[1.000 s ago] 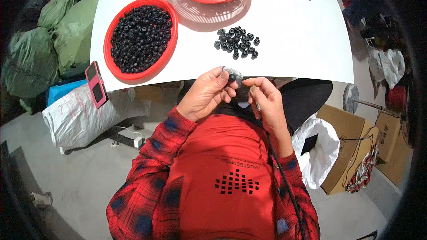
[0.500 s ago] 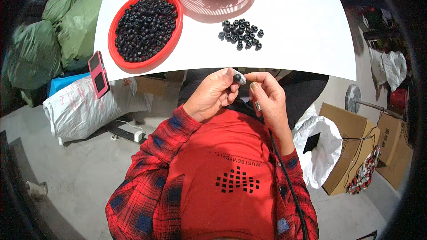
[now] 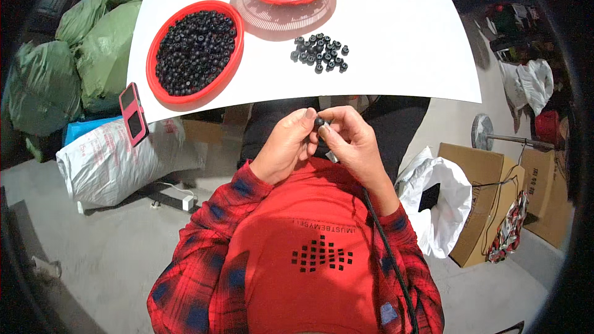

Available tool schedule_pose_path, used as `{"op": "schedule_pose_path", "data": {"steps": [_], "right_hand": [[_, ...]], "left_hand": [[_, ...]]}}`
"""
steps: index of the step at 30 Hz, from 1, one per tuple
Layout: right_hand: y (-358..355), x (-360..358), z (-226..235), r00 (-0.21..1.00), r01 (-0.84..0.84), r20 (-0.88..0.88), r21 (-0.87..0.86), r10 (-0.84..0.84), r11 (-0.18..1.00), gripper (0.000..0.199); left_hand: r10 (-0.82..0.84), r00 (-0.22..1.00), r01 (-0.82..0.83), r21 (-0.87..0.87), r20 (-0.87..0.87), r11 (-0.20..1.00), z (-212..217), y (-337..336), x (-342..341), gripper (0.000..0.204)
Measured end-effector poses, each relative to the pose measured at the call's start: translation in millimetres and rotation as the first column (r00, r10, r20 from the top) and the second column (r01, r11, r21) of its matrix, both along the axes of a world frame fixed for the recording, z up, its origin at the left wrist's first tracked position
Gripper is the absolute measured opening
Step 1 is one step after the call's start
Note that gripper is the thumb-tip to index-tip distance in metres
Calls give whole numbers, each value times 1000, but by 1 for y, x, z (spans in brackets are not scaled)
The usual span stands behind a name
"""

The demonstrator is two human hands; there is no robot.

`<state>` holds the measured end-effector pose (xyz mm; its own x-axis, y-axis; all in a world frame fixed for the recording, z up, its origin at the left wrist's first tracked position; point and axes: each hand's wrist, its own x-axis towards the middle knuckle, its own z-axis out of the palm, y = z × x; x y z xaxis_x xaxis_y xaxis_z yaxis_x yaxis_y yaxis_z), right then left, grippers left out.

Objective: The person assembles small black plastic components by hand, pressing pieces together one at a time.

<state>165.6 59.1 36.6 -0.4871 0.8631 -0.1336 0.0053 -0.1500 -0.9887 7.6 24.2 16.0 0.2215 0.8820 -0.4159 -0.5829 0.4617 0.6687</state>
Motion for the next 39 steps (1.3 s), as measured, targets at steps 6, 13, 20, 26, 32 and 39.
{"op": "schedule_pose_path", "data": {"steps": [6, 13, 20, 26, 32, 39], "right_hand": [[1, 1, 4, 993, -14, 116, 119, 0, 993, 16], [-2, -2, 0, 997, 46, 54, 92, -51, 995, 14], [-2, 0, 0, 1000, -7, -27, 89, 9, 996, 20], [-4, -3, 0, 997, 74, -43, 134, -68, 988, 18], [-5, 0, -9, 989, 90, 87, 299, -121, 950, 22], [-6, 0, -7, 995, 58, 65, 299, -81, 953, 24]], "left_hand": [[13, 1000, -12, -29, 26, 1000, 3, -1, 2, 35], [19, 997, -20, 3, 79, 1000, -3, -2, 2, 34], [37, 990, -47, 70, 139, 996, 2, -3, 2, 34], [20, 984, -38, 97, 175, 995, 2, -5, 3, 32], [54, 994, -64, 96, 96, 993, 1, -7, 3, 30], [10, 998, -19, 137, 62, 990, -2, -7, 0, 28]]}}
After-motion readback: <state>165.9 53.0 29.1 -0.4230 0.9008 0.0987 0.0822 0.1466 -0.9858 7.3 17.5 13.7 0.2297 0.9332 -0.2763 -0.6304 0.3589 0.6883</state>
